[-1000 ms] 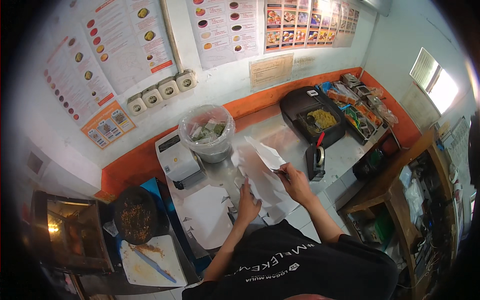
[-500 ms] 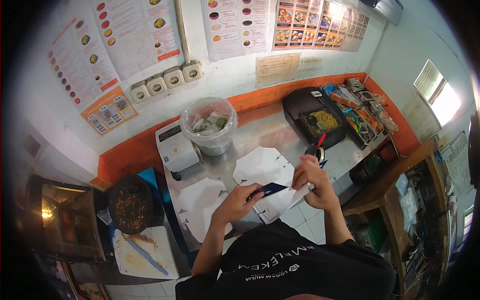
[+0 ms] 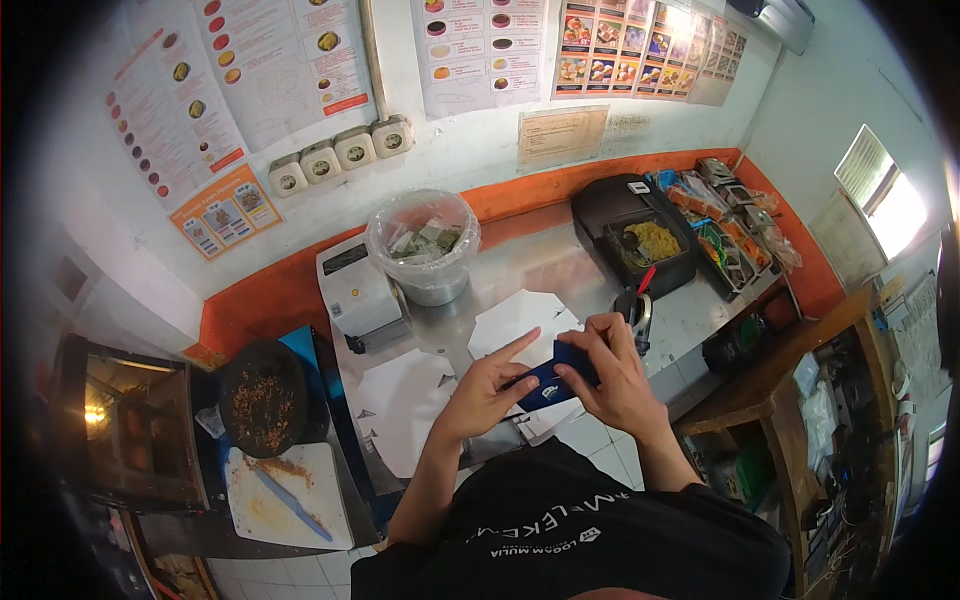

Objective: The person is folding and assembling cardboard food boxes by hand one at a time on a counter.

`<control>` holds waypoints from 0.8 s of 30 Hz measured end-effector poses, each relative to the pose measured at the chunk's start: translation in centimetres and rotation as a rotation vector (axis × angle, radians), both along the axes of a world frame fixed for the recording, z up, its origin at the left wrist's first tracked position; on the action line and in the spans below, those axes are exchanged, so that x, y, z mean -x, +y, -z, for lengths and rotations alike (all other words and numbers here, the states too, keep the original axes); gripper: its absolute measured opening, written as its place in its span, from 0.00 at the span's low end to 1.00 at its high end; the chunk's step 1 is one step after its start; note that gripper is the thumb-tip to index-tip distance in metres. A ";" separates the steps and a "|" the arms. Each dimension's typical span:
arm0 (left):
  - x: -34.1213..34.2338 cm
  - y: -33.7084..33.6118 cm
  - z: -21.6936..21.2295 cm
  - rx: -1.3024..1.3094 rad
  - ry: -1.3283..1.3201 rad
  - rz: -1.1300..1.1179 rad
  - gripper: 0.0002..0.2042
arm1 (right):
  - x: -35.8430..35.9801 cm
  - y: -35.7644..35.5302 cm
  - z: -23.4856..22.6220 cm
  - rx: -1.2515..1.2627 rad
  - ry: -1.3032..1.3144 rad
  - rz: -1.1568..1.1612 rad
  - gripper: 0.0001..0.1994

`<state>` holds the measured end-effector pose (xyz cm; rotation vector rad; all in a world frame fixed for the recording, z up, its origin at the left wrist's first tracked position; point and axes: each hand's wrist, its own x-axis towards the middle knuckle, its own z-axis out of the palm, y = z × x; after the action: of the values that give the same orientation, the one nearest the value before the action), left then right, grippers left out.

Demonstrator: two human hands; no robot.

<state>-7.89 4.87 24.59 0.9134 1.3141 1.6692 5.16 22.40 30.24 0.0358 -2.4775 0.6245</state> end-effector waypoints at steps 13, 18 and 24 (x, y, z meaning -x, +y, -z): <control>-0.1 -2.6 -3.0 0.074 0.215 0.079 0.36 | 0.2 0.7 0.1 0.099 -0.139 -0.371 0.13; -0.4 -3.0 -3.3 0.079 0.333 0.040 0.36 | 0.5 0.8 0.9 0.079 -0.092 -0.491 0.13; -3.1 -1.6 -3.0 0.050 0.692 -0.344 0.27 | 0.7 -0.3 3.4 0.086 0.007 0.014 0.28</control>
<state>-4.77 3.30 27.62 1.3651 2.0583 1.6138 4.50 22.13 26.86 -0.0126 -2.4396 0.7224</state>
